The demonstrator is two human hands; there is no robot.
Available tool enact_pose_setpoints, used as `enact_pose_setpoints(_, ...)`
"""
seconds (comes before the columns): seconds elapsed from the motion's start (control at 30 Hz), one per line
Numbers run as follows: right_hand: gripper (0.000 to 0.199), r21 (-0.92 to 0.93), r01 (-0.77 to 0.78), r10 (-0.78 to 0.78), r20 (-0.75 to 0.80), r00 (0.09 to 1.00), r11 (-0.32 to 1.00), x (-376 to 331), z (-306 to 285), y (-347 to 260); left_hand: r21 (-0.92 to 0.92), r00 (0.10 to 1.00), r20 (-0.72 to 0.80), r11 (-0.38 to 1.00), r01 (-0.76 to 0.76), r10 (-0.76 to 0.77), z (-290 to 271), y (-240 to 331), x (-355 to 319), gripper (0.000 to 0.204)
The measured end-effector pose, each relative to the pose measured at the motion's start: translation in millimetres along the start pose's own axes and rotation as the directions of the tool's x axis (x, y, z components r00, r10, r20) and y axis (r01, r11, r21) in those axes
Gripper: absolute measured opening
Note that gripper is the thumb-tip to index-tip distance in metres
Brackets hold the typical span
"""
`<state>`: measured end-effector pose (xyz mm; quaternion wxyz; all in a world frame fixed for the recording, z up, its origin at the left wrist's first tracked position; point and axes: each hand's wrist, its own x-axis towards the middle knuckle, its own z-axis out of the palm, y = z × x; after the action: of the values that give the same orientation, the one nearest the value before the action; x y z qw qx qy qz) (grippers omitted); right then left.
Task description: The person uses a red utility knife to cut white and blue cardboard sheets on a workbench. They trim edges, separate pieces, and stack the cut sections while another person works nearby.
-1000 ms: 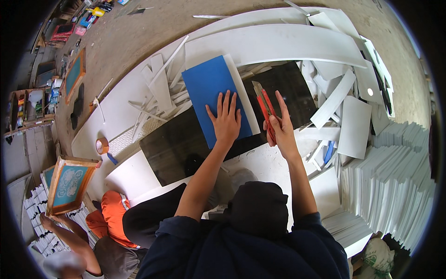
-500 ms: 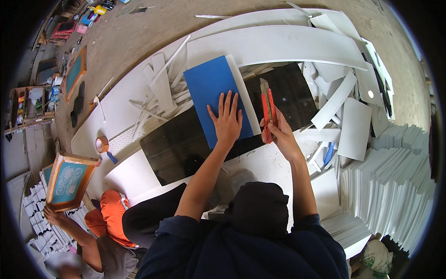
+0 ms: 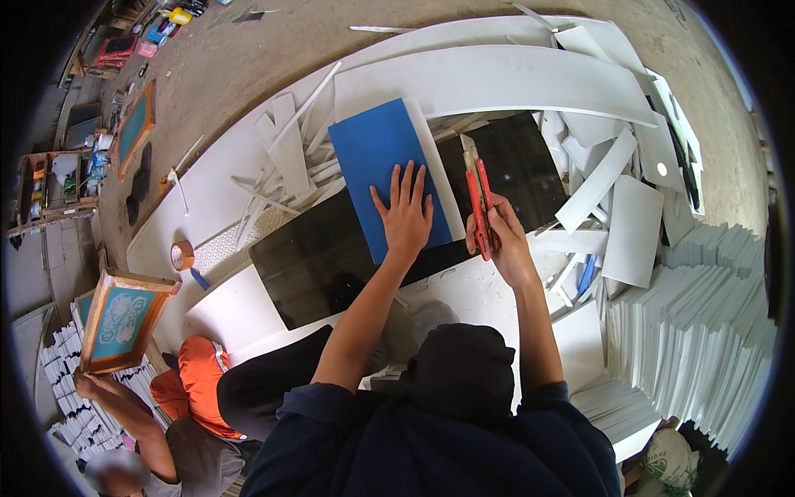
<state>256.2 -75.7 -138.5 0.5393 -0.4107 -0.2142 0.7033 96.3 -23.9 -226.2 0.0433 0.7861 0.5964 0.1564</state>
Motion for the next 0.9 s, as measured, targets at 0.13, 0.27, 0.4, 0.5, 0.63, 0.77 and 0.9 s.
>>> enact_pose_setpoints(0.13,0.024,-0.012,0.018,-0.019,-0.064,0.998,1.0,5.1,-14.5,9.3,-0.01,1.0,0.004,1.0,-0.003,0.003,-1.0,0.4,0.8,0.047)
enact_pose_setpoints(0.27,0.024,-0.171,0.028,-0.05,-0.123,0.991,0.985,8.4,-19.4,15.7,0.001,1.0,-0.002,1.0,0.0,0.0,-0.7,0.4,0.8,0.047)
enact_pose_setpoints(0.4,0.019,-0.394,-0.028,-0.014,-0.103,0.995,0.919,7.3,-27.5,28.7,-0.009,1.0,-0.002,1.0,0.001,-0.001,-0.1,0.0,0.4,0.046)
enact_pose_setpoints(0.5,0.018,-0.625,-0.158,0.047,-0.19,0.981,0.765,9.0,-30.0,37.7,-0.018,1.0,0.002,1.0,-0.002,0.002,-0.8,0.4,0.4,0.046)
enact_pose_setpoints(0.63,0.021,-0.872,-0.241,0.003,-0.265,0.964,0.425,11.5,-19.3,51.9,-0.02,1.0,0.008,1.0,0.001,-0.001,-0.2,-0.1,-0.1,0.046)
enact_pose_setpoints(0.77,0.023,-0.976,-0.208,-0.091,-0.213,0.973,0.064,19.4,-7.4,64.9,-0.011,1.0,0.005,1.0,0.003,-0.003,0.1,0.2,0.8,0.046)
enact_pose_setpoints(0.9,0.023,-0.976,-0.212,-0.117,-0.217,0.969,0.052,29.3,-1.6,77.5,-0.015,1.0,0.007,1.0,0.005,-0.005,-0.8,0.7,0.5,0.046)
